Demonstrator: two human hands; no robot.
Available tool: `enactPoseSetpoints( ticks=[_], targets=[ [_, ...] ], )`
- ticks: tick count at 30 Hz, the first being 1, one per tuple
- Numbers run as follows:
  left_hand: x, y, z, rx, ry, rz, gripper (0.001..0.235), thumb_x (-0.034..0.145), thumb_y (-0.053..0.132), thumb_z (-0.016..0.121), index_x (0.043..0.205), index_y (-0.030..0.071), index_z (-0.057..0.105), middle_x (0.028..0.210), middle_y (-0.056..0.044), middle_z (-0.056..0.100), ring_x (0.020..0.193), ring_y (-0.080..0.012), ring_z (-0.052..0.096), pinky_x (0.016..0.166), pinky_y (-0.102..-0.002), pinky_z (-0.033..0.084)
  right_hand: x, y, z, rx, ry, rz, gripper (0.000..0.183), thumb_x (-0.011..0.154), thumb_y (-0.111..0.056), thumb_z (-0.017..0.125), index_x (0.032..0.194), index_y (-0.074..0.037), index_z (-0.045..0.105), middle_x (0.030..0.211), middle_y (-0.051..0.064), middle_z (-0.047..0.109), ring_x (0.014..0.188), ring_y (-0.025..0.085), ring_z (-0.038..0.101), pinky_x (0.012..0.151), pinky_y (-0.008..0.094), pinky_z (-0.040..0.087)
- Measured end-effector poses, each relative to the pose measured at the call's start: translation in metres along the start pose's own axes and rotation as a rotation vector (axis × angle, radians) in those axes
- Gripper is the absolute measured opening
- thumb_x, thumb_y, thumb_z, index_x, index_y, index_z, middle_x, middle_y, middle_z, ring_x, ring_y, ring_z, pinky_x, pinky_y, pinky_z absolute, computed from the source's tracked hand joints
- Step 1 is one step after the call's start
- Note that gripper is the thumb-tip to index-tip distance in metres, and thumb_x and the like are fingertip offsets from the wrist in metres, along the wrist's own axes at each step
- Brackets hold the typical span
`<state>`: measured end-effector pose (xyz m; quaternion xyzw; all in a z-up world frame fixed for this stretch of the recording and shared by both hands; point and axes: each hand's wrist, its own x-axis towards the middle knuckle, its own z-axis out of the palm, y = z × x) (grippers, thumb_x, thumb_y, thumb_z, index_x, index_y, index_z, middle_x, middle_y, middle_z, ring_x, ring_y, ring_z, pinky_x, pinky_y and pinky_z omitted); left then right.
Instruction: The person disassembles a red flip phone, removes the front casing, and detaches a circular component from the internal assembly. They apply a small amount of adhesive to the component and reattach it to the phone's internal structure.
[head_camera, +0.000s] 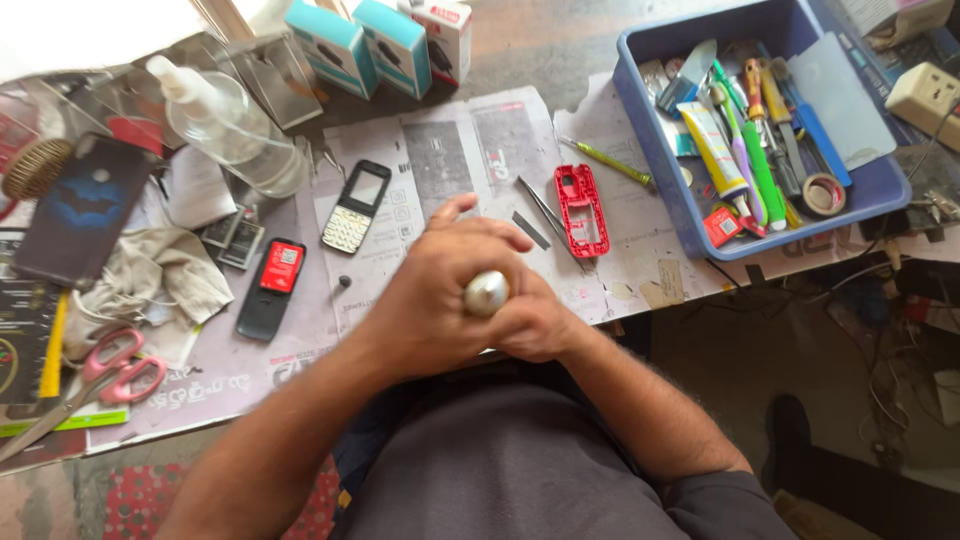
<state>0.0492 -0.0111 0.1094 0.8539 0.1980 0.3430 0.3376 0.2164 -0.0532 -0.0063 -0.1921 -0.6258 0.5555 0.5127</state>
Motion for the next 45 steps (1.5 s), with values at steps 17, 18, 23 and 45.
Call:
enactPoseSetpoints(
  ticks=[17,18,23,45],
  targets=[
    [0.008,0.000,0.011,-0.216,0.223,-0.287,0.033,0.095,0.024,0.075,0.069,0.008,0.065,0.057,0.002,0.061,0.053,-0.0029,0.053,0.045,-0.024,0.043,0.031,-0.003,0.005,-0.610,0.046,0.071,0.025,0.099,-0.006,0.062,0.123,-0.003,0.056,0.112,0.011,0.065,0.107,0.024,0.065,0.091,0.037,0.056],
    [0.008,-0.001,0.012,-0.214,0.228,-0.283,0.033,0.095,0.024,0.074,0.068,0.008,0.064,0.057,0.003,0.060,0.053,-0.0028,0.053,0.044,-0.024,0.042,0.030,-0.004,0.005,-0.596,0.059,0.063,0.025,0.099,-0.006,0.062,0.123,-0.003,0.055,0.111,0.011,0.064,0.107,0.024,0.065,0.091,0.037,0.056],
    [0.009,-0.007,0.018,-0.238,0.257,-0.276,0.032,0.096,0.023,0.073,0.069,0.008,0.064,0.058,0.003,0.060,0.054,-0.0023,0.054,0.045,-0.023,0.043,0.027,-0.007,0.005,-0.567,0.103,0.123,0.019,0.099,-0.003,0.062,0.118,-0.003,0.057,0.106,0.010,0.064,0.102,0.022,0.066,0.087,0.036,0.058],
    [0.007,-0.023,0.021,-0.334,0.249,-0.317,0.030,0.095,0.023,0.073,0.069,0.008,0.065,0.057,0.003,0.061,0.053,-0.0011,0.056,0.045,-0.020,0.044,0.022,-0.011,0.006,-0.613,0.095,0.093,0.024,0.096,-0.010,0.070,0.116,0.000,0.062,0.111,0.012,0.069,0.107,0.025,0.070,0.091,0.037,0.060]
  ],
)
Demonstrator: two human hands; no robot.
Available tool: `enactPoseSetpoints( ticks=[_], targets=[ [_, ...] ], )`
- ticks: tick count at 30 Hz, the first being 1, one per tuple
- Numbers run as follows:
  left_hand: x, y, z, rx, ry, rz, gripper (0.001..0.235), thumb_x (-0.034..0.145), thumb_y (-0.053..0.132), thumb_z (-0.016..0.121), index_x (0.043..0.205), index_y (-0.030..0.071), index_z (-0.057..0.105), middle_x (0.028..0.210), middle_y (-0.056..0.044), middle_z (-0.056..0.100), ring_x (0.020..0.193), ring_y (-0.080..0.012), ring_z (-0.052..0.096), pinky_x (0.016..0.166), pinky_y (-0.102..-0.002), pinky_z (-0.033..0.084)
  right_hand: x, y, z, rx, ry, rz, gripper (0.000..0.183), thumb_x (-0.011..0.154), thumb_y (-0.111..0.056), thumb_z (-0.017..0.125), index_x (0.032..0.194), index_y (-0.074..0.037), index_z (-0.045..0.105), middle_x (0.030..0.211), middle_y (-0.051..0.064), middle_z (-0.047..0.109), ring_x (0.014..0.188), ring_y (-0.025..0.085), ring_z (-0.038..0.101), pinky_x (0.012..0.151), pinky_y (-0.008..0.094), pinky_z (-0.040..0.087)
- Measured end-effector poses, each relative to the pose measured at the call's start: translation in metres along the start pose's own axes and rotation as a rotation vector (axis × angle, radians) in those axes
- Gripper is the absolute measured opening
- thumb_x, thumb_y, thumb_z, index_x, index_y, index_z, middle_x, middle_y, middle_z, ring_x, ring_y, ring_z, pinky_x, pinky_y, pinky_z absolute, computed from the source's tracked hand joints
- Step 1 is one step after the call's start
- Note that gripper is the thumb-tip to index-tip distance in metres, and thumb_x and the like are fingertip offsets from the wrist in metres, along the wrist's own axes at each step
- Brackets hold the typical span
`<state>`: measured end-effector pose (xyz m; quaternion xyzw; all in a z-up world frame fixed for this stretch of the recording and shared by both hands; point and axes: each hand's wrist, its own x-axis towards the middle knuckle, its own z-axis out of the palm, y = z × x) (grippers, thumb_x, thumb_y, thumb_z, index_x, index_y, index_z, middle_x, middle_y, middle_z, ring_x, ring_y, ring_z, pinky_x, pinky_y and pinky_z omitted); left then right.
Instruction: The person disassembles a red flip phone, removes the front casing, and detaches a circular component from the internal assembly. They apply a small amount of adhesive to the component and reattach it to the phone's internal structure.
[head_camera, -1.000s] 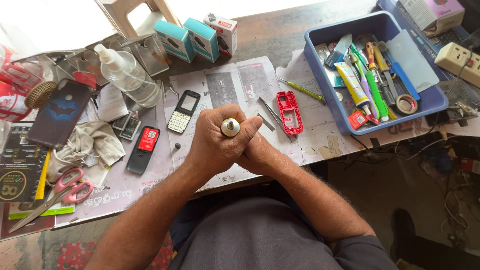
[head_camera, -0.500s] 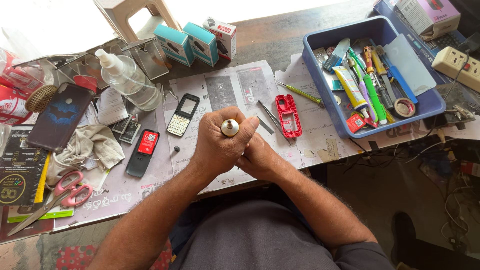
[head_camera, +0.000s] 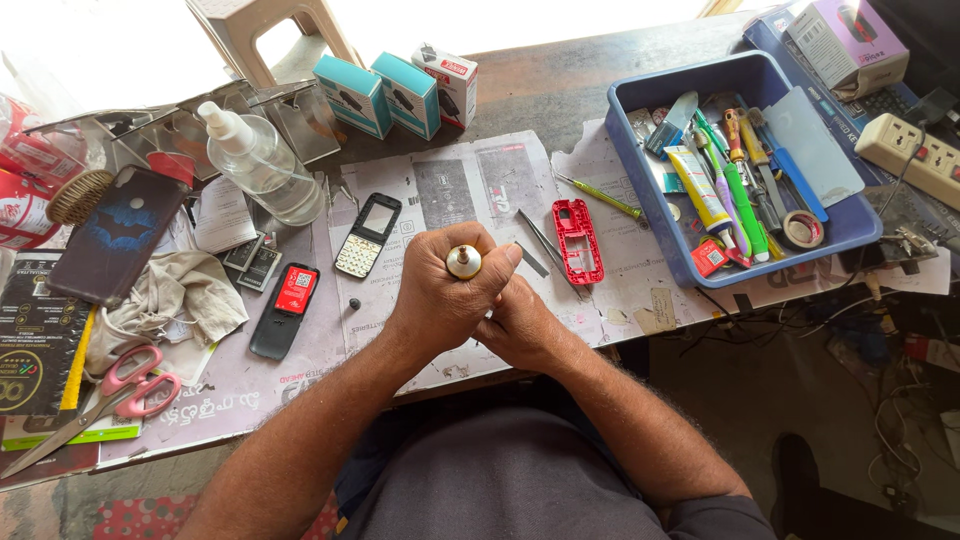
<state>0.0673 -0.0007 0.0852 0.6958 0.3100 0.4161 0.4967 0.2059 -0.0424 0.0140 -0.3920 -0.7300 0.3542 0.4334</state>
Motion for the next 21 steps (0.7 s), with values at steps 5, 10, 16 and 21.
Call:
enactPoseSetpoints(
  ticks=[5,10,16,21],
  targets=[
    [-0.001,-0.003,-0.003,-0.010,0.003,-0.013,0.031,0.095,0.022,0.071,0.068,0.009,0.064,0.056,0.003,0.061,0.051,-0.0015,0.056,0.043,-0.020,0.043,0.001,0.003,0.002,-0.030,-0.016,0.040,0.020,0.096,-0.012,0.070,0.111,-0.001,0.062,0.106,0.010,0.070,0.102,0.025,0.071,0.088,0.037,0.060],
    [-0.002,-0.008,-0.004,-0.069,0.031,0.005,0.032,0.097,0.022,0.069,0.068,0.010,0.062,0.056,0.004,0.059,0.051,-0.0016,0.056,0.044,-0.020,0.044,0.002,0.005,0.003,-0.035,-0.014,0.061,0.022,0.098,-0.018,0.069,0.110,-0.002,0.061,0.104,0.010,0.068,0.098,0.024,0.069,0.085,0.038,0.059],
    [0.000,-0.011,-0.005,-0.094,0.043,-0.009,0.031,0.096,0.022,0.069,0.068,0.010,0.062,0.056,0.004,0.059,0.051,-0.0012,0.056,0.043,-0.019,0.044,0.002,0.003,0.003,-0.034,-0.032,0.090,0.022,0.100,-0.021,0.069,0.109,-0.002,0.062,0.104,0.010,0.070,0.098,0.023,0.070,0.085,0.038,0.059],
    [-0.003,-0.004,-0.006,-0.005,0.004,0.028,0.021,0.092,0.017,0.074,0.076,0.010,0.062,0.067,0.001,0.062,0.061,-0.0030,0.057,0.052,-0.022,0.047,0.004,-0.001,0.000,0.003,-0.023,0.086,0.021,0.098,-0.014,0.067,0.113,-0.001,0.061,0.105,0.010,0.069,0.101,0.021,0.070,0.087,0.036,0.060]
  ],
)
